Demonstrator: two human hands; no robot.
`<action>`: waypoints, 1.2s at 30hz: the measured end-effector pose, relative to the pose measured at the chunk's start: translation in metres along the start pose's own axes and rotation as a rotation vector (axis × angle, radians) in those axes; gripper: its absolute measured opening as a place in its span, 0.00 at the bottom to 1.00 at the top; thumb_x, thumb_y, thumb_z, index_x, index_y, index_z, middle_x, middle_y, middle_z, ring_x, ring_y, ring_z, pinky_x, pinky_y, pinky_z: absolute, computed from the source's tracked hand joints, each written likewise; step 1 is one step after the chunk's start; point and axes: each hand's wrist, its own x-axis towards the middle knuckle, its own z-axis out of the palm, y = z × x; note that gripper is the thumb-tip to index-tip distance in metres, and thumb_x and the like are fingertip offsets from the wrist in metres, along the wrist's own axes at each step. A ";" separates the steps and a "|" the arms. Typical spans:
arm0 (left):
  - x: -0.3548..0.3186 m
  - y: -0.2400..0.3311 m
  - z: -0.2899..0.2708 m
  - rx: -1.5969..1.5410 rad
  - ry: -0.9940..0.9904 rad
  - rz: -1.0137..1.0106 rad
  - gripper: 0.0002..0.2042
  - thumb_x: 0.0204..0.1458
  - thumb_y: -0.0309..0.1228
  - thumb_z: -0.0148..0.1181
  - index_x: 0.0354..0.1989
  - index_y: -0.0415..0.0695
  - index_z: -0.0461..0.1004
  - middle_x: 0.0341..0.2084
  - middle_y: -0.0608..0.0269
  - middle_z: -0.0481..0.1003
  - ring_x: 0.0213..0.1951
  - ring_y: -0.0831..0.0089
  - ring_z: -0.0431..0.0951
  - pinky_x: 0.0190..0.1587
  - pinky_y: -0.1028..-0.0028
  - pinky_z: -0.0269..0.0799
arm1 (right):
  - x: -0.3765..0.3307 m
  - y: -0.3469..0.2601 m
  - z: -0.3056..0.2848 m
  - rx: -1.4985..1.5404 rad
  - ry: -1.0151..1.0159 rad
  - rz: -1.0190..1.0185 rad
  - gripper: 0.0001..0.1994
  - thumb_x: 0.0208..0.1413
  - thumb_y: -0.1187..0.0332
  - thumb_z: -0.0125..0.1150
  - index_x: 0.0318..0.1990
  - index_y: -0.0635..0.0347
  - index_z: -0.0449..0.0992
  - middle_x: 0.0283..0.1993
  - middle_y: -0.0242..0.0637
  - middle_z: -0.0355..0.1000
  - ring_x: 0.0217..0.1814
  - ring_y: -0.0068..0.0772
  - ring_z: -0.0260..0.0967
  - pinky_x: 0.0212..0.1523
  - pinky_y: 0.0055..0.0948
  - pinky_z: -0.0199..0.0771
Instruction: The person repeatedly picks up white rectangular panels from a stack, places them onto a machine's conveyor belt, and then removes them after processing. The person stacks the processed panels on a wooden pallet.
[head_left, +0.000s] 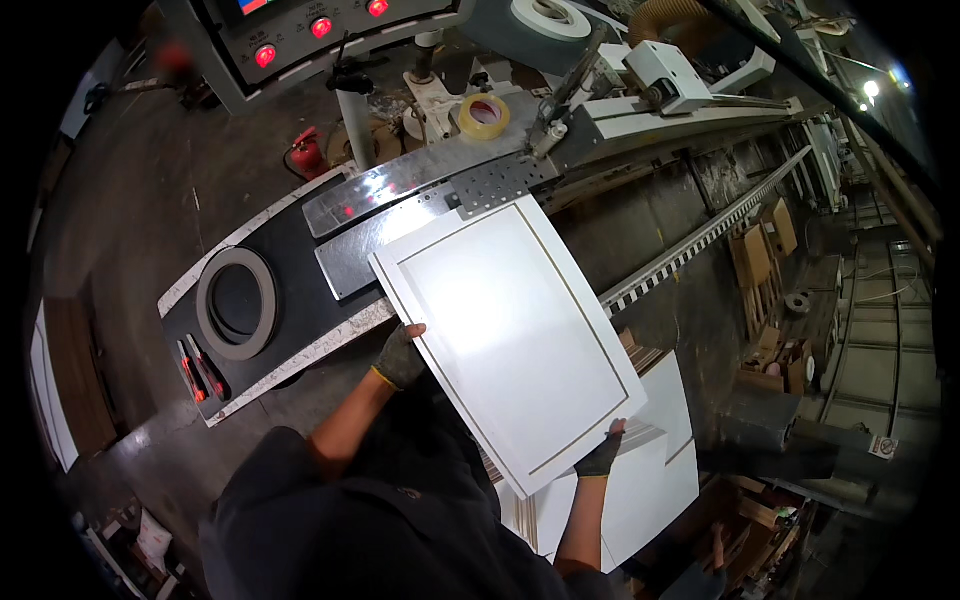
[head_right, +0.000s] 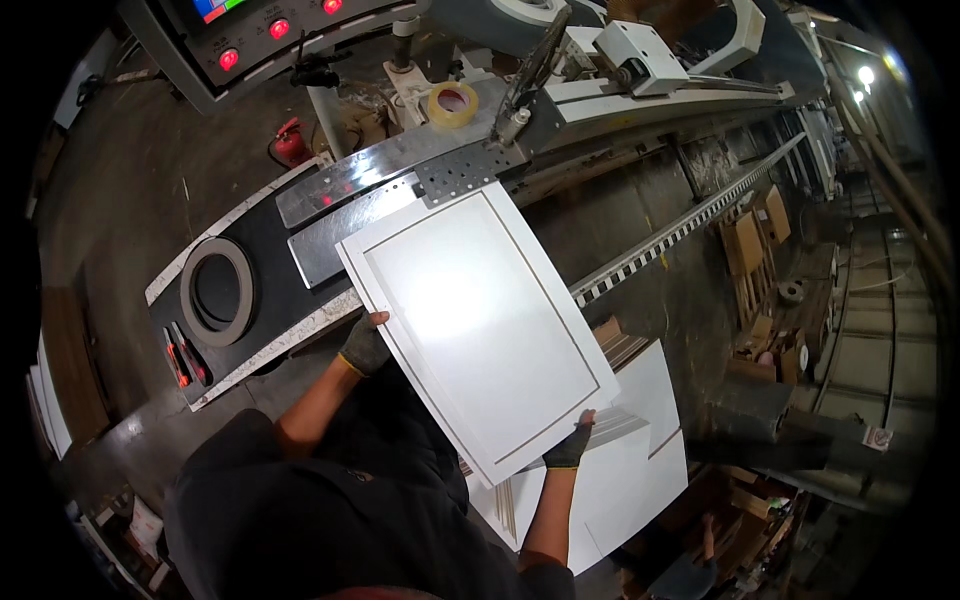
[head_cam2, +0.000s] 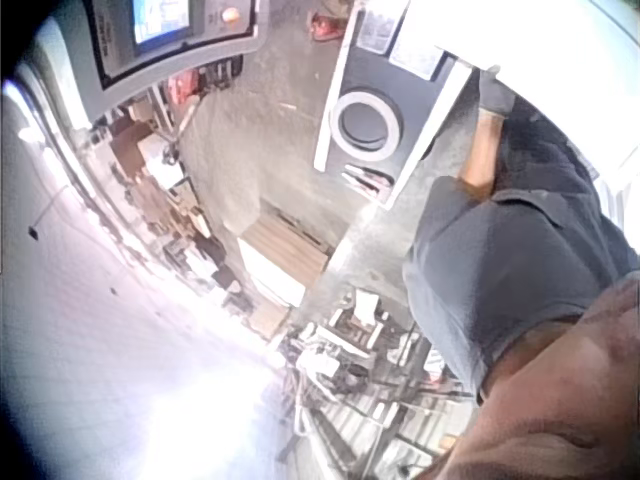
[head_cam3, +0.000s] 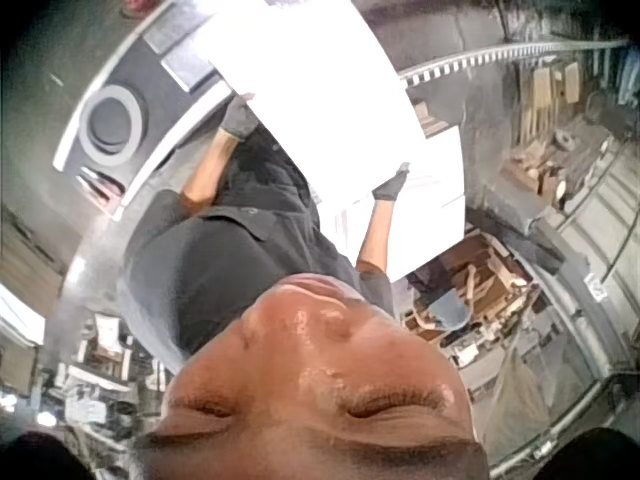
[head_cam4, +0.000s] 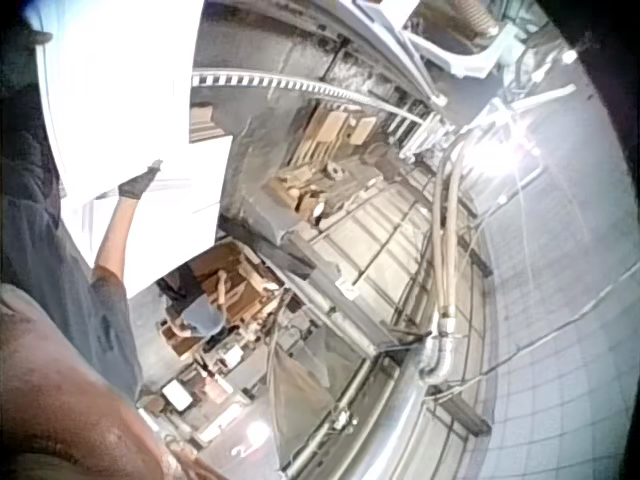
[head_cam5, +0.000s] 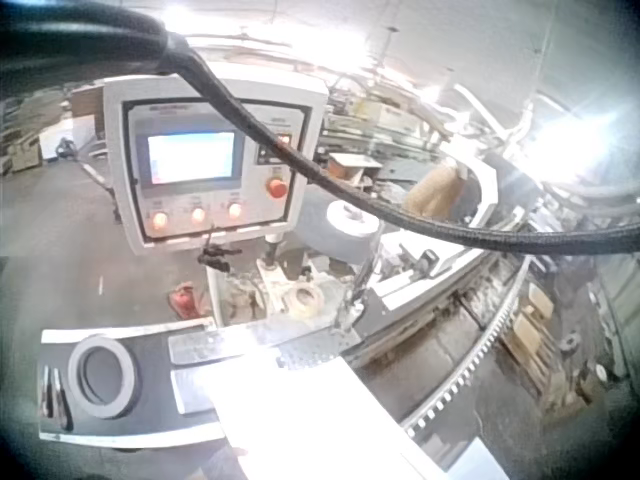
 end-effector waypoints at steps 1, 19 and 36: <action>0.007 0.002 -0.006 -0.013 0.005 0.015 0.31 0.47 0.36 0.61 0.60 0.39 0.63 0.53 0.54 0.71 0.55 0.58 0.72 0.59 0.59 0.69 | 0.008 0.006 0.003 -0.004 -0.006 0.005 0.40 0.55 0.38 0.53 0.68 0.55 0.56 0.66 0.39 0.62 0.65 0.47 0.61 0.63 0.48 0.64; 0.049 0.017 0.027 0.237 0.690 0.084 0.23 0.53 0.47 0.63 0.50 0.44 0.69 0.41 0.63 0.73 0.44 0.68 0.72 0.51 0.62 0.70 | 0.061 0.050 0.064 -0.277 0.337 0.115 0.19 0.61 0.42 0.49 0.28 0.42 0.59 0.37 0.24 0.64 0.48 0.28 0.64 0.60 0.43 0.62; 0.102 -0.013 0.027 0.404 0.687 0.163 0.17 0.59 0.44 0.58 0.48 0.45 0.72 0.35 0.66 0.74 0.35 0.72 0.73 0.40 0.66 0.74 | 0.121 0.040 0.006 -0.109 0.414 0.123 0.31 0.63 0.49 0.51 0.66 0.61 0.60 0.67 0.33 0.61 0.71 0.30 0.53 0.71 0.36 0.49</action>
